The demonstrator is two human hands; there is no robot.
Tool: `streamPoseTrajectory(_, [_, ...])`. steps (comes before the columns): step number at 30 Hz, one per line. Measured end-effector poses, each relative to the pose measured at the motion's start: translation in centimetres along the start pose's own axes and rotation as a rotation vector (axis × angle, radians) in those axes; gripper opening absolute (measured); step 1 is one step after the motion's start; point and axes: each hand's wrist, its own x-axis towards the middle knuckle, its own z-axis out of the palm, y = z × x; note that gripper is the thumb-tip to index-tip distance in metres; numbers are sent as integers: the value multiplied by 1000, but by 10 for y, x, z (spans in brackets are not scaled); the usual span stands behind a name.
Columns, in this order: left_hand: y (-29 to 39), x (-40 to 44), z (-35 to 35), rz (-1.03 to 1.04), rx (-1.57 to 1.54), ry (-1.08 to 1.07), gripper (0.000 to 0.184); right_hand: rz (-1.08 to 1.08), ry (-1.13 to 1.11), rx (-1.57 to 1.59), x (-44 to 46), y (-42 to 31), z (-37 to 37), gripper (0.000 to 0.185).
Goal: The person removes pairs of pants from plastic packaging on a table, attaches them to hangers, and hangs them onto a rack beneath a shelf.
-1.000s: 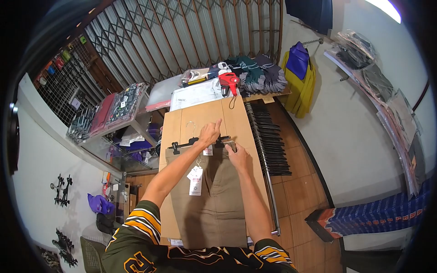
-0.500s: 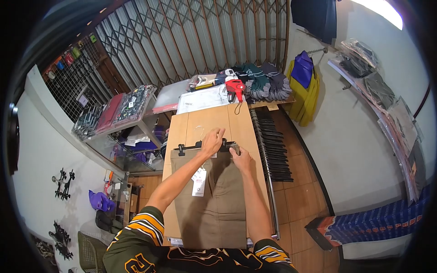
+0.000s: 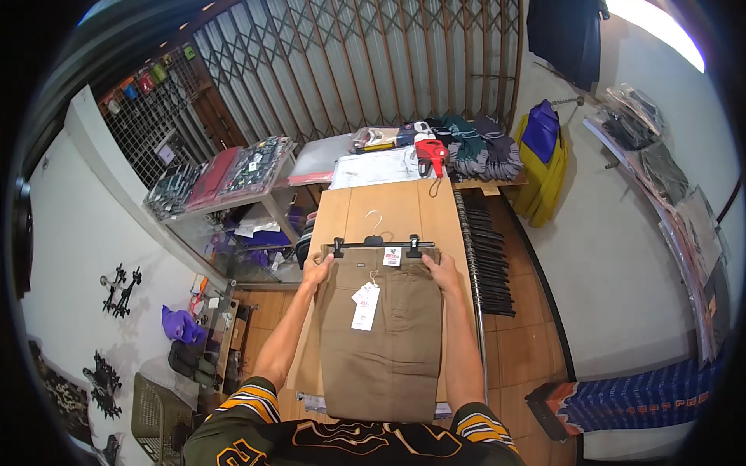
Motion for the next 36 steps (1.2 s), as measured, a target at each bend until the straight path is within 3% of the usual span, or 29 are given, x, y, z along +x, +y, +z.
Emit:
streamPoseTrajectory(4, [21, -17, -27, 67, -225, -122, 41, 33, 43, 64, -19, -13, -2, 27])
streamPoseTrajectory(13, [20, -66, -72, 64, -375, -287, 30, -26, 227, 74, -116, -71, 5, 26])
streamPoseTrajectory(17, [39, -117, -102, 89, -656, -345, 27, -91, 359, 49, -173, -95, 15, 25])
streamPoseTrajectory(23, [42, -227, -158, 186, -690, -317, 28, -171, 421, 79, -304, -138, 29, 23])
streamPoseTrajectory(26, [42, -288, -188, 245, -724, -402, 28, -187, 461, 58, -385, -150, 33, 21])
streamPoseTrajectory(32, [63, -394, -215, 358, -805, -574, 22, -300, 750, 33, -552, -153, 34, 19])
streamPoseTrajectory(36, [68, -453, -209, 388, -700, -772, 23, -369, 962, -40, -661, -160, 33, 16])
